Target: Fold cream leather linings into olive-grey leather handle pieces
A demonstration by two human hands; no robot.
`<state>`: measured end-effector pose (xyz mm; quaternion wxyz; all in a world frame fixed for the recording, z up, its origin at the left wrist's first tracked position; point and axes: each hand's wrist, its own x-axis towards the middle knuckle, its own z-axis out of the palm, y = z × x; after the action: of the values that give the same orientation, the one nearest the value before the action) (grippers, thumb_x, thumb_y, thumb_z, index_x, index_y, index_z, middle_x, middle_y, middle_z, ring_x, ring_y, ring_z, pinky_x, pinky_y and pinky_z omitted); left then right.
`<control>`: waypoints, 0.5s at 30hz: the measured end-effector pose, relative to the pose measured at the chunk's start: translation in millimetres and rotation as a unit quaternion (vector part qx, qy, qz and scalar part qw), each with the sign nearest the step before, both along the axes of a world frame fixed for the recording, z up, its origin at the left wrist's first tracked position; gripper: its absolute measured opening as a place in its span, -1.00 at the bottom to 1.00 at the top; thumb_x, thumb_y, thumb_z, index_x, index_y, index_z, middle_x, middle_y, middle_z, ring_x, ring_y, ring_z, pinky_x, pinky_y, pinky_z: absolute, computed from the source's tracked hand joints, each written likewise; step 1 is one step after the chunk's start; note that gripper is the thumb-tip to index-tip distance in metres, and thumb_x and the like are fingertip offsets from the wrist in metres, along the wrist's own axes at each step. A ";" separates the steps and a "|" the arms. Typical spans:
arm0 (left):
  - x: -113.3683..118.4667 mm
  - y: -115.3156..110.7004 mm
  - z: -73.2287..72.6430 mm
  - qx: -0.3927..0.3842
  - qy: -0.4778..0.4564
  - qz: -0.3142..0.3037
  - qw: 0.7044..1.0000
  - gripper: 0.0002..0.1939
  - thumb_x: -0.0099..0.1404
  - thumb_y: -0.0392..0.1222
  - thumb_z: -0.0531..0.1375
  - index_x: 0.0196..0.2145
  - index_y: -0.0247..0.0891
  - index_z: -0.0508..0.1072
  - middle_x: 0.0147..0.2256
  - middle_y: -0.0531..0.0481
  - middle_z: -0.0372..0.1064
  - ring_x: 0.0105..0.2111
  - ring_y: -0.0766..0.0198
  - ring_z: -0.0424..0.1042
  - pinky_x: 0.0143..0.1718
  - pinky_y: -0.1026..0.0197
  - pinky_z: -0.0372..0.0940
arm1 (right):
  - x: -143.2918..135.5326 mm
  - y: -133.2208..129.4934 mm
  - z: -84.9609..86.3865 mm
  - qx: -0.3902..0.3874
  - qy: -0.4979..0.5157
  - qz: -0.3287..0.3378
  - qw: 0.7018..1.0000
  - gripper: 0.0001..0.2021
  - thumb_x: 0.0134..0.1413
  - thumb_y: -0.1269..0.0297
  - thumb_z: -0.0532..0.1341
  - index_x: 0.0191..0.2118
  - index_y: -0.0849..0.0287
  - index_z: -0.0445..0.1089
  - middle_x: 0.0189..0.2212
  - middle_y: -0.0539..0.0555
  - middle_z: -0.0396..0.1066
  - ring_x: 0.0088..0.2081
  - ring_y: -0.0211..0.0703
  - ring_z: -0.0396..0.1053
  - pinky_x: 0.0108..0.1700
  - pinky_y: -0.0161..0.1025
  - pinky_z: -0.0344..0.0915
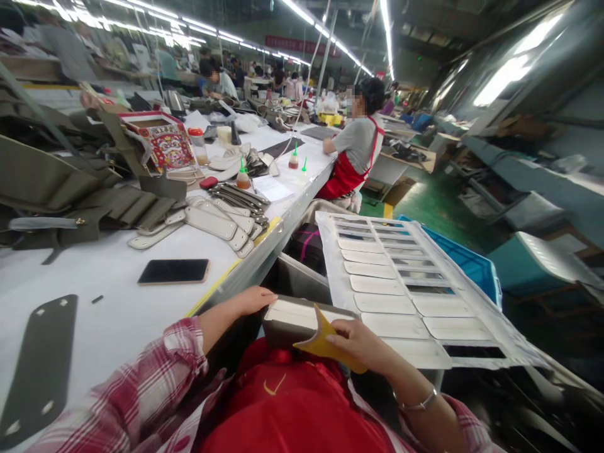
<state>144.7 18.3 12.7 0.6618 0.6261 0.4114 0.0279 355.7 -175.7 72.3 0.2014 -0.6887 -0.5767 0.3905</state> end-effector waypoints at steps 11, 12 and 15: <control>1.6 -50.7 1.2 -0.247 -0.138 0.158 0.946 -0.46 0.17 0.29 -0.01 0.02 -0.02 0.18 -0.24 -0.01 0.36 -0.41 0.20 0.43 -0.47 0.09 0.39 | -21.4 -15.6 -3.4 0.122 -0.061 -0.056 0.989 -0.75 0.13 0.21 0.02 -0.34 0.18 0.41 -0.43 0.02 0.38 -0.37 -0.22 0.28 -0.32 -0.32 0.15; 5.1 -51.8 0.9 -0.246 -0.138 0.181 0.942 -0.47 0.17 0.29 -0.01 -0.01 -0.04 0.21 -0.26 0.00 0.35 -0.40 0.20 0.42 -0.49 0.11 0.39 | -21.9 -14.8 -5.0 0.129 -0.058 -0.067 0.988 -0.74 0.14 0.20 0.02 -0.36 0.18 0.40 -0.44 0.02 0.38 -0.38 -0.22 0.28 -0.33 -0.32 0.15; 13.2 -54.3 0.3 -0.241 -0.146 0.223 0.933 -0.44 0.15 0.32 -0.02 -0.05 -0.08 0.24 -0.30 -0.01 0.34 -0.43 0.22 0.39 -0.55 0.15 0.37 | -20.9 -14.5 -11.4 0.155 -0.031 -0.109 0.981 -0.73 0.13 0.17 0.03 -0.35 0.19 0.40 -0.43 0.04 0.39 -0.38 -0.20 0.29 -0.35 -0.32 0.18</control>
<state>157.9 -36.1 13.0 0.8222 0.3296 0.4335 0.1656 334.8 -190.3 60.8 0.3290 -0.7198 -0.5576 0.2505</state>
